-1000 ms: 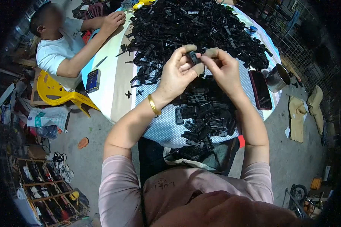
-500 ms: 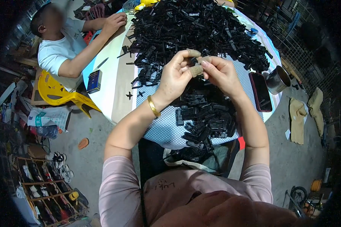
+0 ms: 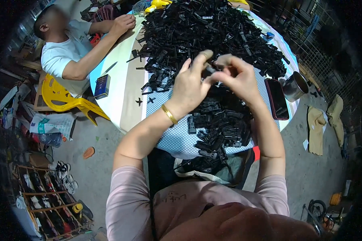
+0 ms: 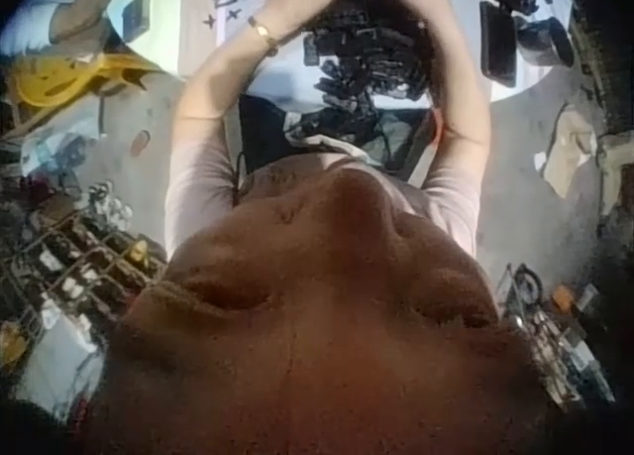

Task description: The recorder is sorting through a large pile of small black plastic components on a table.

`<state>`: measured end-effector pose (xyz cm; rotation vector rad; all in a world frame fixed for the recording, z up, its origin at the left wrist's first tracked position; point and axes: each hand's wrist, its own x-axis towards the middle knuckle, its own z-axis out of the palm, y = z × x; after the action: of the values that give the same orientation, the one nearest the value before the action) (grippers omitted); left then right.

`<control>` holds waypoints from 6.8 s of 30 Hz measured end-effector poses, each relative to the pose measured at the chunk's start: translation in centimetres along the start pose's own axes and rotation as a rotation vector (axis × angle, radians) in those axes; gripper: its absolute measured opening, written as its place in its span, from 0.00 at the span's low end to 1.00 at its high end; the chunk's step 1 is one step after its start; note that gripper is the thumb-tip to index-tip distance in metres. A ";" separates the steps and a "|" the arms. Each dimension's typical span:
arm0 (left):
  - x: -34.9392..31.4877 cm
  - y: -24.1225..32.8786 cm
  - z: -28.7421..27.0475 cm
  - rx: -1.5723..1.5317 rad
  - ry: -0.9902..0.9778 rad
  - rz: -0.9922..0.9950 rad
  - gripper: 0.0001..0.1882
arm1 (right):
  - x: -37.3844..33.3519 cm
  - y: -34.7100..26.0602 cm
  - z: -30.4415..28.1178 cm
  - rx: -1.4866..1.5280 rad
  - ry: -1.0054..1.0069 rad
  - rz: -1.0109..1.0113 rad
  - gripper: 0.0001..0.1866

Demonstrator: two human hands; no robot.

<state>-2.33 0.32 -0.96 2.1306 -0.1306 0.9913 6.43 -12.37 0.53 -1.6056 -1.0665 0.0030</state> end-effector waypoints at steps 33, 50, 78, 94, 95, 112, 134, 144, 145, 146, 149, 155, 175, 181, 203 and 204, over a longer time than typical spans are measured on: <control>0.4 -0.9 -0.5 -0.734 -0.085 -0.331 0.12 | 0.0 0.4 -0.7 0.235 -0.069 0.126 0.08; 0.0 -0.1 -0.2 -0.214 0.074 0.025 0.07 | 0.2 0.0 -1.0 0.101 -0.220 0.159 0.11; 0.9 -3.9 0.1 -0.979 -0.184 -0.599 0.23 | 2.0 3.6 -5.7 -0.083 0.187 0.186 0.08; 2.7 -3.3 -3.2 -1.359 -0.459 -0.151 0.36 | 0.2 1.7 -0.1 0.238 -0.210 0.050 0.06; 2.6 -3.2 -3.0 -1.358 -0.457 -0.150 0.36 | 0.3 2.0 0.1 0.248 -0.223 0.022 0.06; 0.5 -2.3 0.0 -0.501 -0.183 -0.243 0.19 | -0.1 1.2 0.1 0.098 -0.129 0.176 0.12; -0.1 -1.3 -0.1 -0.167 0.040 0.023 0.07 | 0.0 0.7 0.0 0.093 -0.250 0.290 0.13; 1.4 -2.5 -1.1 -1.425 -0.092 -0.592 0.16 | 0.1 0.4 -0.3 -0.154 -0.010 -0.241 0.07; 1.4 -2.7 -1.2 -1.425 -0.092 -0.590 0.16 | 0.2 0.3 -0.4 -0.154 -0.010 -0.243 0.07; 1.4 -2.6 -1.3 -1.359 -0.177 -0.595 0.16 | 0.2 0.0 -0.6 -0.131 0.011 -0.257 0.06; 1.2 -1.6 -1.3 -1.191 -0.271 -0.611 0.18 | 0.1 0.1 -0.7 -0.105 0.022 -0.271 0.07; 0.8 -0.5 -1.2 -0.945 -0.435 -0.271 0.25 | 0.1 0.5 -0.1 0.137 0.009 0.156 0.12; -0.3 -1.0 -0.3 -0.555 -0.092 -0.170 0.13 | -0.3 0.0 0.0 0.355 -0.216 0.445 0.13; 0.1 -0.9 -0.2 -0.512 -0.139 -0.217 0.18 | 0.5 1.1 -1.5 0.010 -0.240 0.229 0.12; 1.2 -3.7 -0.4 -1.056 -0.334 -0.609 0.24 | 1.2 3.2 -3.0 -0.638 0.056 -0.319 0.16; 1.2 -4.0 -0.5 -1.156 -0.396 -0.600 0.26 | 0.9 2.5 -2.5 -0.690 0.009 -0.402 0.16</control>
<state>-0.27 3.68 -2.34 1.1190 -0.1816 0.0326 9.84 -13.55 -0.10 -1.9477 -1.4630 -0.7063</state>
